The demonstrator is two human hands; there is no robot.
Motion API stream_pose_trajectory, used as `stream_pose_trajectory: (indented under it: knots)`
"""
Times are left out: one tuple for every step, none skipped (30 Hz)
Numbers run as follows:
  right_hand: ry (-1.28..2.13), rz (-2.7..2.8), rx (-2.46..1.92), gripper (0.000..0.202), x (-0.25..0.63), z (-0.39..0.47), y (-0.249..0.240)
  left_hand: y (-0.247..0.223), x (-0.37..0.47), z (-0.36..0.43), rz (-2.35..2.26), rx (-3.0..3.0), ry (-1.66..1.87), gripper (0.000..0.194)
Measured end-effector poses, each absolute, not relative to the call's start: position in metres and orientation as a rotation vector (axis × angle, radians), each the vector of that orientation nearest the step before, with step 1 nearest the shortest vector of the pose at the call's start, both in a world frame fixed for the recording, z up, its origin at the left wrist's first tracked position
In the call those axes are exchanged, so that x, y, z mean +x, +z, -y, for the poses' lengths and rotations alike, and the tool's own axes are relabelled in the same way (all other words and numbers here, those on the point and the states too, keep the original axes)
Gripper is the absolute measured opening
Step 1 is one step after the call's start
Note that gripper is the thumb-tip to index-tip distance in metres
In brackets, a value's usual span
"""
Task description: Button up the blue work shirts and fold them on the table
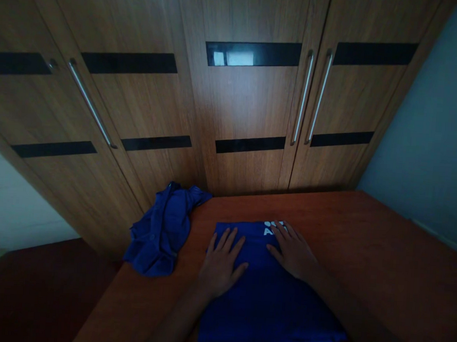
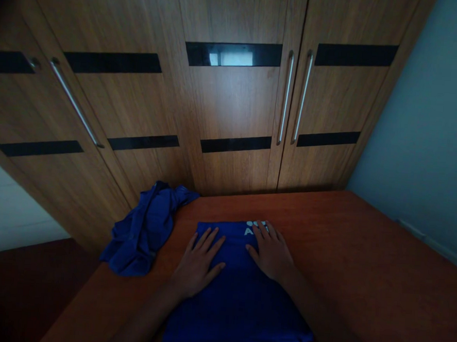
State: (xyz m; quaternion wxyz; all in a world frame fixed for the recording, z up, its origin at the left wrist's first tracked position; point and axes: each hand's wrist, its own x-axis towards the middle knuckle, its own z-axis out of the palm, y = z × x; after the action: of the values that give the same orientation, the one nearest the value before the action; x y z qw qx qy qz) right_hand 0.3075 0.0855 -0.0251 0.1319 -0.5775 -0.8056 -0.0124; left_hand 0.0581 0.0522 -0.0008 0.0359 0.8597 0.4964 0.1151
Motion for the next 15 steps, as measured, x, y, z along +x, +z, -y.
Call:
stream_pose_trajectory:
  knots:
    - [-0.035,2.349,-1.682,0.065,0.307,-0.086,-0.026,-0.003,0.057,-0.053,-1.529,2.651,0.359,0.060]
    - [-0.039,2.362,-1.686,0.066,0.307,-0.086,-0.026,-0.004,0.057,-0.053,-1.536,2.656,0.363,0.060]
    - [-0.047,2.374,-1.688,0.066,0.305,-0.086,-0.026,-0.005,0.057,-0.053,-1.540,2.656,0.366,0.060]
    - [-0.057,2.383,-1.687,0.066,0.304,-0.086,-0.025,-0.006,0.057,-0.053,-1.541,2.653,0.372,0.060]
    - [-0.067,2.385,-1.684,0.066,0.303,-0.086,-0.024,-0.007,0.057,-0.053,-1.539,2.646,0.383,0.059]
    - [-0.075,2.383,-1.677,0.065,0.303,-0.086,-0.023,-0.009,0.056,-0.052,-1.535,2.633,0.406,0.057]
    - [-0.076,2.375,-1.665,0.064,0.303,-0.084,-0.022,-0.011,0.054,-0.051,-1.534,2.608,0.444,0.056]
    - [-0.071,2.360,-1.654,0.063,0.305,-0.082,-0.021,-0.012,0.052,-0.049,-1.543,2.564,0.509,0.055]
    - [-0.059,2.337,-1.647,0.062,0.307,-0.079,-0.021,-0.013,0.048,-0.046,-1.565,2.492,0.606,0.056]
    - [-0.042,2.304,-1.648,0.062,0.310,-0.075,-0.020,-0.014,0.044,-0.042,-1.600,2.387,0.731,0.057]
    - [-0.021,2.263,-1.659,0.061,0.314,-0.070,-0.020,-0.013,0.040,-0.038,-1.643,2.244,0.875,0.060]
    - [0.007,2.214,-1.681,0.062,0.319,-0.064,-0.019,-0.010,0.035,-0.033,-1.682,2.058,1.018,0.063]
    - [0.044,2.163,-1.709,0.062,0.324,-0.058,-0.019,-0.006,0.030,-0.028,-1.698,1.838,1.140,0.066]
    - [0.093,2.112,-1.742,0.063,0.329,-0.051,-0.019,0.001,0.025,-0.023,-1.678,1.590,1.231,0.067]
    - [0.150,2.062,-1.778,0.063,0.334,-0.044,-0.020,0.008,0.020,-0.018,-1.619,1.326,1.277,0.068]
